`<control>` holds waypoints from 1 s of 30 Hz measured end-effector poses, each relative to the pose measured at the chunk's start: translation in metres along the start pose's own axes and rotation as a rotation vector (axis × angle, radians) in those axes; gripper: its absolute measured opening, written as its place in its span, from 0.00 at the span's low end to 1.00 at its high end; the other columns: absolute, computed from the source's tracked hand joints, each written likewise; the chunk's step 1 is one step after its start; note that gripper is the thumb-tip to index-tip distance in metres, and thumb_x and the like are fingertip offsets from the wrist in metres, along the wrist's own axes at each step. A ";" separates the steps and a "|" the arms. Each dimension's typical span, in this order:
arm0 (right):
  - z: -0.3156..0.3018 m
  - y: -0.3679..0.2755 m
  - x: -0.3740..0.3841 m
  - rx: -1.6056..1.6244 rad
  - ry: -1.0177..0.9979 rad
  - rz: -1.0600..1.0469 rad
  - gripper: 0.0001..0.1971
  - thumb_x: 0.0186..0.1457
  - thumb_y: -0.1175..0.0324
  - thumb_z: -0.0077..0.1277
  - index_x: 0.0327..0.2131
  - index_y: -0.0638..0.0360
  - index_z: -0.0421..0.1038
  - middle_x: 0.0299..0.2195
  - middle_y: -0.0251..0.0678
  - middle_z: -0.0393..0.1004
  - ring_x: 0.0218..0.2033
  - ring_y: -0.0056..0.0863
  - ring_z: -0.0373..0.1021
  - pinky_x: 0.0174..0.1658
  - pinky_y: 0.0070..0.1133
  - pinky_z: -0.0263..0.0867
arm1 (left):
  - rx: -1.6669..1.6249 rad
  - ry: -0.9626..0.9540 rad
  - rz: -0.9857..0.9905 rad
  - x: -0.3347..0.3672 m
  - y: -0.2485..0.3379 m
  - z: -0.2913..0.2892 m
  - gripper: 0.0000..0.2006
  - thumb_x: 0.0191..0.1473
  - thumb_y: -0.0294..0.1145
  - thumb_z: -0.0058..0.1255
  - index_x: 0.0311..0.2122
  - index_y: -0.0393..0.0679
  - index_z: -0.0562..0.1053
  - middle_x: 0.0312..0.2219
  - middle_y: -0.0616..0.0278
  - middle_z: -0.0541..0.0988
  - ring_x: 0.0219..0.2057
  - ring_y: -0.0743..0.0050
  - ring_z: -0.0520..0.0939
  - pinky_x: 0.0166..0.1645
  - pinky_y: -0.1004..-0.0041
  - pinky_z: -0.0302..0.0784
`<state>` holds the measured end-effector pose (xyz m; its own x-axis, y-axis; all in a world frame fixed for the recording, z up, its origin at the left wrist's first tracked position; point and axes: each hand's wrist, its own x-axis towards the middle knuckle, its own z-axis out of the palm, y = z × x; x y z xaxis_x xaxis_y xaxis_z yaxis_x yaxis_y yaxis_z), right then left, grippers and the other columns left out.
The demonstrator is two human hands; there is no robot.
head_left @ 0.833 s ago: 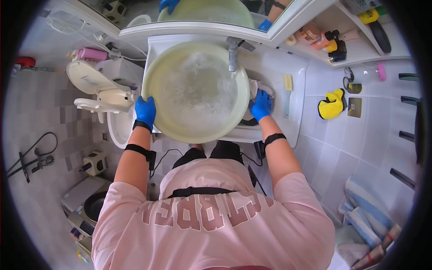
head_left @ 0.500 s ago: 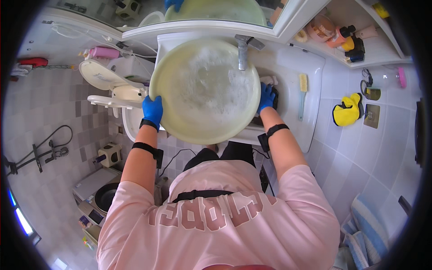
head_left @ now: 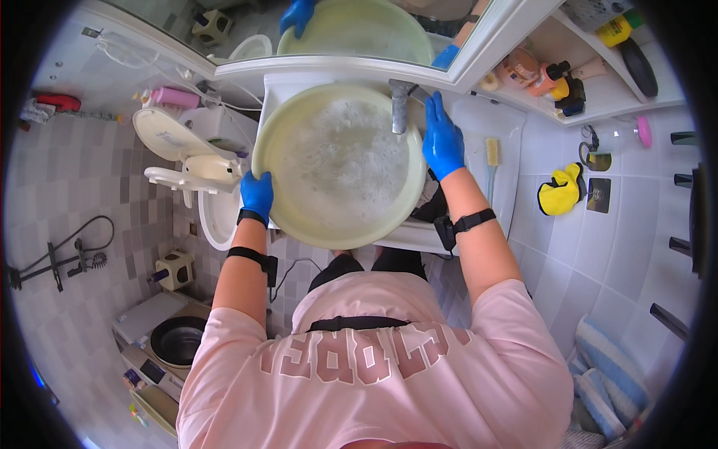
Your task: Hand washing and rinsing dark and light clothing in a basin inside a bathroom.
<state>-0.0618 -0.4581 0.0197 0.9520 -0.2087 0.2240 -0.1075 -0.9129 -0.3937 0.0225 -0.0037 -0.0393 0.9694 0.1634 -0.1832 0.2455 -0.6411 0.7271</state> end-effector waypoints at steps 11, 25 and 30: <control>0.091 0.005 -0.115 0.620 -0.166 0.860 0.29 0.62 0.43 0.42 0.36 0.64 0.78 0.33 0.54 0.79 0.41 0.54 0.74 0.46 0.37 0.69 | -0.068 -0.059 -0.063 0.002 -0.008 -0.004 0.16 0.52 0.28 0.56 0.44 0.28 0.75 0.35 0.50 0.83 0.33 0.64 0.83 0.38 0.66 0.79; 0.107 -0.012 -0.113 0.505 0.004 0.707 0.15 0.52 0.66 0.56 0.41 0.65 0.71 0.37 0.54 0.77 0.42 0.53 0.74 0.47 0.39 0.68 | -0.259 -0.211 -0.153 -0.002 0.004 -0.016 0.15 0.55 0.25 0.55 0.48 0.31 0.75 0.37 0.56 0.82 0.35 0.65 0.83 0.41 0.68 0.79; 0.101 -0.018 -0.113 0.552 0.035 0.713 0.15 0.52 0.67 0.56 0.42 0.65 0.71 0.36 0.55 0.77 0.41 0.53 0.74 0.46 0.39 0.69 | -0.274 -0.235 -0.158 -0.002 -0.001 -0.020 0.15 0.55 0.23 0.54 0.48 0.32 0.75 0.37 0.56 0.82 0.35 0.64 0.83 0.41 0.67 0.79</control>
<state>-0.1383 -0.3828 -0.0885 0.7018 -0.6796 -0.2139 -0.5076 -0.2664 -0.8194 0.0208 0.0116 -0.0261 0.9014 0.0479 -0.4303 0.4131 -0.3923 0.8219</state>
